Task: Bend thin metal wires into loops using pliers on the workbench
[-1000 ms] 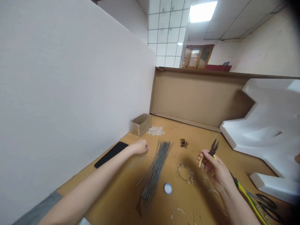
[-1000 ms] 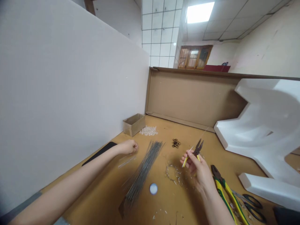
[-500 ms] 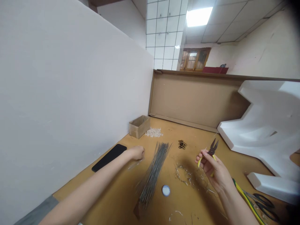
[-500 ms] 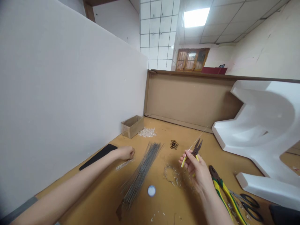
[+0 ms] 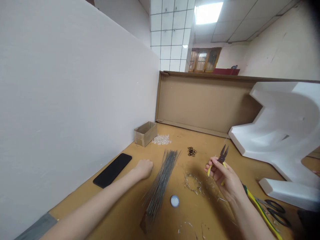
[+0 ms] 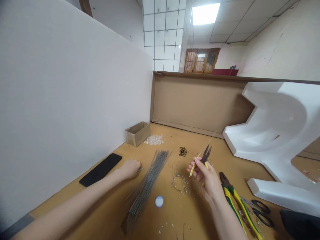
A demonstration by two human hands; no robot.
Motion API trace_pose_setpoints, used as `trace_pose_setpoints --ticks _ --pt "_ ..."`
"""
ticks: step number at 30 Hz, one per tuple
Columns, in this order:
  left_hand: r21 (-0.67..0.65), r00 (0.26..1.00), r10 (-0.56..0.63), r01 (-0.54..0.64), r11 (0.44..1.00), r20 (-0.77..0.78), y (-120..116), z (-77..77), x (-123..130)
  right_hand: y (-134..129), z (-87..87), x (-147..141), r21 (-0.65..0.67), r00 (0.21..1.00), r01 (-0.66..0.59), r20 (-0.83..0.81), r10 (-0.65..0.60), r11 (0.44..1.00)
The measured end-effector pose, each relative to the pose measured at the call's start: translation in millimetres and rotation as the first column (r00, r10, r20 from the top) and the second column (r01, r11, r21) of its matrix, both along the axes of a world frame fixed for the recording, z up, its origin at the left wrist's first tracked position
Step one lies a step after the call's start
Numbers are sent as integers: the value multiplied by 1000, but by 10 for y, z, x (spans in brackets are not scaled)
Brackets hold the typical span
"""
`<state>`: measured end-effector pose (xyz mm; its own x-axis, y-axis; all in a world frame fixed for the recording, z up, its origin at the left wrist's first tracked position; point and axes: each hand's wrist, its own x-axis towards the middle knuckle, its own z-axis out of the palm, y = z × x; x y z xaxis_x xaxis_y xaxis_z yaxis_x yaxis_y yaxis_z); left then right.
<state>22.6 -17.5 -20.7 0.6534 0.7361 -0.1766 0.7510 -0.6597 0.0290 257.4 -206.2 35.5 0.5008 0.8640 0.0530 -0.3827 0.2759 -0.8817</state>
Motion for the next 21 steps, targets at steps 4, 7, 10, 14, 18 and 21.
trace_pose_setpoints --ticks 4,7,10,14,18,21 --pt "-15 999 34 -33 999 41 131 -17 156 6 -14 -24 -23 1000 -3 6 3 1000" --pt "-44 995 51 -47 998 85 188 15 248 7 -26 -73 -51 999 -53 1 53 997" --pt "-57 983 39 -29 998 181 121 154 314 5 -29 -141 -69 992 -127 0 127 990" --pt "-267 809 9 184 946 587 -243 481 530 2 -36 -240 -88 986 -160 29 163 983" --pt "-496 486 237 517 698 841 -709 702 835 -14 -51 -338 -114 979 -150 120 163 982" --pt "-482 391 289 620 619 874 -862 700 944 -22 -68 -385 -133 963 -168 189 191 977"
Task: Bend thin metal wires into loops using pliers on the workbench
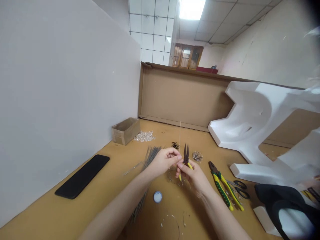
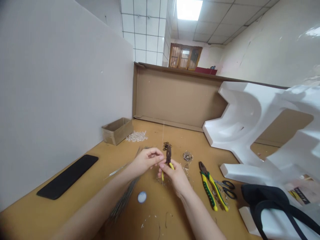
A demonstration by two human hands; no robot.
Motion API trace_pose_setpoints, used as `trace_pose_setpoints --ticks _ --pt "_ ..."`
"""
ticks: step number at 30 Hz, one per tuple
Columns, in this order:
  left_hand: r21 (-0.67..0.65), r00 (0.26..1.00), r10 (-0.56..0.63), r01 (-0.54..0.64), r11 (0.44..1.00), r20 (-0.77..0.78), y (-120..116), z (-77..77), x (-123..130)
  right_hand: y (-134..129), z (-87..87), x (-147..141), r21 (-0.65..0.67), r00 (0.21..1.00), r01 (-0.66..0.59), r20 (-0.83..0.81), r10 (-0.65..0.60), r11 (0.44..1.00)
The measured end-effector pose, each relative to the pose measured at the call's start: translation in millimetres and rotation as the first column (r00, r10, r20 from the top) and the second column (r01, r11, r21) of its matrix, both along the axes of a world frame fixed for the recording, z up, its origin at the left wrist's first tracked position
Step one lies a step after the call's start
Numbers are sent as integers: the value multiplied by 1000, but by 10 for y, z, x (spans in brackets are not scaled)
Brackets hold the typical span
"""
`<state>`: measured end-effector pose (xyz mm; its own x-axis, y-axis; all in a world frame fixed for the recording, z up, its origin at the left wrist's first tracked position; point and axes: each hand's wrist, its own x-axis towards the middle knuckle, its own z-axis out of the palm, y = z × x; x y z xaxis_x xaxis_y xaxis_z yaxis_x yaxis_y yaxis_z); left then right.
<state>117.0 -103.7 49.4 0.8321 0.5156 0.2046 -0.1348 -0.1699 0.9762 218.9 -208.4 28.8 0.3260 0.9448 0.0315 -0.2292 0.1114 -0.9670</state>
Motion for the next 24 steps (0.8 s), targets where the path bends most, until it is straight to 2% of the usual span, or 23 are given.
trace_pose_setpoints --ticks 5,9,15,22,24 --pt "-83 994 38 -29 996 99 112 -76 -46 31 -59 -19 -36 998 -67 19 67 997" --pt "-123 992 44 -29 992 121 193 -69 -88 48 -94 -31 -49 990 -106 90 110 993" --pt "-161 991 7 15 987 136 186 -42 -99 40 -64 -33 -42 959 -78 271 86 996" --pt "-308 979 2 62 949 204 160 -60 -73 23 -26 1 -30 942 -52 330 59 998" --pt "-312 982 -14 74 947 190 172 -55 -78 21 -31 9 -31 945 -43 322 51 999"
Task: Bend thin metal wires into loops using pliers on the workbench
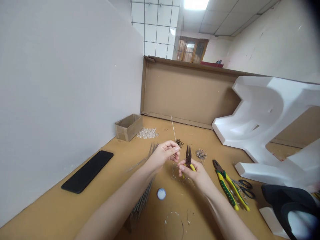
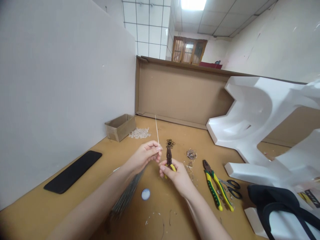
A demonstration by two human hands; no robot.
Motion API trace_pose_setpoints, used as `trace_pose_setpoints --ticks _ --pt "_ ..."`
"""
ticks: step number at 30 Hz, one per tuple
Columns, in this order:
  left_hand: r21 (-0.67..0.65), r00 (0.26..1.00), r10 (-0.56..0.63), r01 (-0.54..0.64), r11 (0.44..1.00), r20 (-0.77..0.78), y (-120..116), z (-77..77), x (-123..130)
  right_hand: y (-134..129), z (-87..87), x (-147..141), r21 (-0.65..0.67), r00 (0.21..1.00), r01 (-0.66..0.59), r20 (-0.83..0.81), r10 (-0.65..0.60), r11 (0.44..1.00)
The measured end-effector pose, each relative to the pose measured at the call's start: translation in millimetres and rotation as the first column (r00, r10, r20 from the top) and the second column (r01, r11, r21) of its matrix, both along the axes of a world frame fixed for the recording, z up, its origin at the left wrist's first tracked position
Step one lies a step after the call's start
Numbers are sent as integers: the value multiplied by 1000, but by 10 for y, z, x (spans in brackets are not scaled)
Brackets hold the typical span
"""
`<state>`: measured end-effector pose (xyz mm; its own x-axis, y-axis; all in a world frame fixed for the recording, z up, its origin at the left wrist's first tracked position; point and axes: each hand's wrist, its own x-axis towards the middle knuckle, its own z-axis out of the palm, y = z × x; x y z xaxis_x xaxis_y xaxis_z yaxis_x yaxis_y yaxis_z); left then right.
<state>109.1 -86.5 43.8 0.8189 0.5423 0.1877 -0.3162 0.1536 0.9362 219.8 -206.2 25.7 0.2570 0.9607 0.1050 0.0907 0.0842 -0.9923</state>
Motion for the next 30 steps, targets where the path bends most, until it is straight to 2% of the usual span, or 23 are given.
trace_pose_setpoints --ticks 5,11,13,14,15,16,17,18,19,21,24,27,30 --pt "212 979 -26 70 975 -203 28 10 -43 7 -2 4 0 998 9 -63 -9 1000" --pt "265 967 -120 179 947 -224 19 0 -49 10 15 13 -41 998 -12 -65 9 999" --pt "369 955 -60 170 914 -290 139 31 -86 20 6 32 -52 996 -9 -85 4 999" --pt "455 940 29 137 880 -340 236 48 -120 28 0 45 -58 995 -5 -103 -1 998" --pt "558 906 141 118 821 -400 352 60 -164 36 -4 59 -63 992 2 -122 -10 998" --pt "680 841 280 134 721 -463 478 63 -218 44 -7 74 -65 990 11 -141 -20 998" --pt "774 727 424 231 589 -540 604 50 -278 50 -8 88 -66 987 18 -160 -29 998" --pt "812 575 577 358 461 -580 721 21 -343 55 -8 101 -64 984 24 -176 -35 998" --pt "811 495 644 390 436 -584 819 -27 -410 57 -8 111 -58 981 27 -190 -37 998" --pt "788 396 693 434 437 -603 944 -164 -533 57 -10 126 -47 977 23 -209 -32 999" --pt "742 291 715 485 463 -636 975 -396 -654 51 -22 133 -38 973 8 -230 -16 999" --pt "713 252 708 508 483 -659 930 -551 -684 48 -40 126 -39 969 -5 -247 -4 999" --pt "707 242 706 508 492 -665 896 -610 -672 45 -46 115 -29 965 -4 -261 -4 1000"
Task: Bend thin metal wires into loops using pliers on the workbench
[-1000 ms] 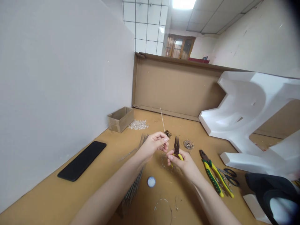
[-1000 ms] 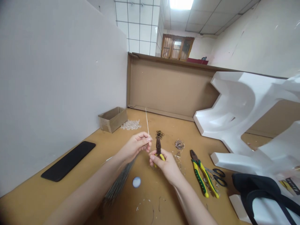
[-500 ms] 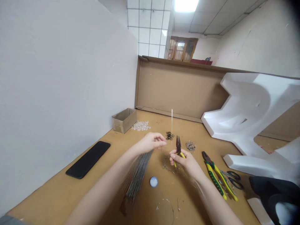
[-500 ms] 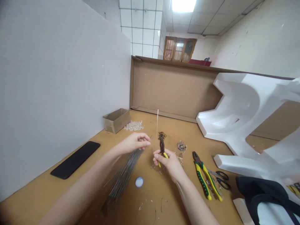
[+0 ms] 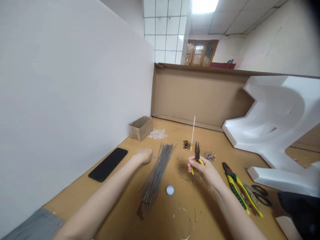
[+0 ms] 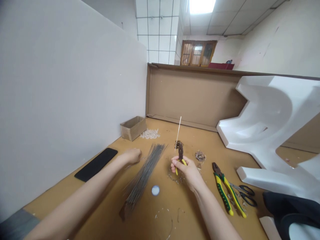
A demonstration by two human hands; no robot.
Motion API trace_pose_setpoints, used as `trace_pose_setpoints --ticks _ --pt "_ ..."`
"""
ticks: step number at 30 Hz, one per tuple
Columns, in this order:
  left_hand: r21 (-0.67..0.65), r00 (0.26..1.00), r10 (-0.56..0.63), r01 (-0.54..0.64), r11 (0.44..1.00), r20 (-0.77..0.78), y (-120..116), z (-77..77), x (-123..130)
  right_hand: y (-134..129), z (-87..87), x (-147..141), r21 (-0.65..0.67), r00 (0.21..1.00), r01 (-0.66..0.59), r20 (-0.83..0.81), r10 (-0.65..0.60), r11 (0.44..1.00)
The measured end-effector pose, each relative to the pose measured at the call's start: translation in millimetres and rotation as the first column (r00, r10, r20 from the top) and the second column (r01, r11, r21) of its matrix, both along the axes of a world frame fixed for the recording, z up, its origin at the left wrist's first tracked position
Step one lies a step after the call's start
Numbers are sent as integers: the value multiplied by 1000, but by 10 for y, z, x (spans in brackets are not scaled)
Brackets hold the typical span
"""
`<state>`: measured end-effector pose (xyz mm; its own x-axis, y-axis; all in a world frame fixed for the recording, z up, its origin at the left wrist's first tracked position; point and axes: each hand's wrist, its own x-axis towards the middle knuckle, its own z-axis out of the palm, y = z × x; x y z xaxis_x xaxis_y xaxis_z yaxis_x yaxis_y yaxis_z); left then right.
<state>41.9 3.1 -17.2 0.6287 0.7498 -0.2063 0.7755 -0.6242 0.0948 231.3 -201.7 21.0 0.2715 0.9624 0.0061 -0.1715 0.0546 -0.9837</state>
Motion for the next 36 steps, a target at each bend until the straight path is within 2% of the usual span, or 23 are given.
trace_pose_setpoints --ticks 7,14,17,20,24,26,28,30,32,36 --pt "-62 999 10 -7 998 36 35 -13 -12 -2 2 -2 5 1000 -1 -26 1 1000" --pt "-182 991 39 -15 983 130 149 -36 -88 -1 -21 8 11 1000 -24 -5 24 1000" --pt "-245 977 41 12 970 209 178 17 -143 -8 -8 4 4 1000 -28 -12 28 1000" --pt "-298 938 28 81 951 345 89 162 -137 -14 13 -15 3 997 -26 -67 27 1000" --pt "-400 835 -9 273 875 551 -320 475 64 -19 29 -49 -12 990 -56 -132 54 998" --pt "-502 668 70 483 718 741 -579 623 217 -24 31 -61 -22 990 -69 -127 66 997" --pt "-535 604 110 589 606 789 -793 718 367 -33 35 -67 -25 992 -77 -98 74 997" --pt "-536 556 160 620 573 815 -918 745 492 -42 45 -70 -25 995 -87 -55 85 996" --pt "-532 517 207 626 570 831 -957 720 579 -49 58 -74 -20 996 -93 -14 93 995" --pt "-537 503 234 625 567 832 -903 636 630 -41 64 -83 -34 993 -111 23 112 993"
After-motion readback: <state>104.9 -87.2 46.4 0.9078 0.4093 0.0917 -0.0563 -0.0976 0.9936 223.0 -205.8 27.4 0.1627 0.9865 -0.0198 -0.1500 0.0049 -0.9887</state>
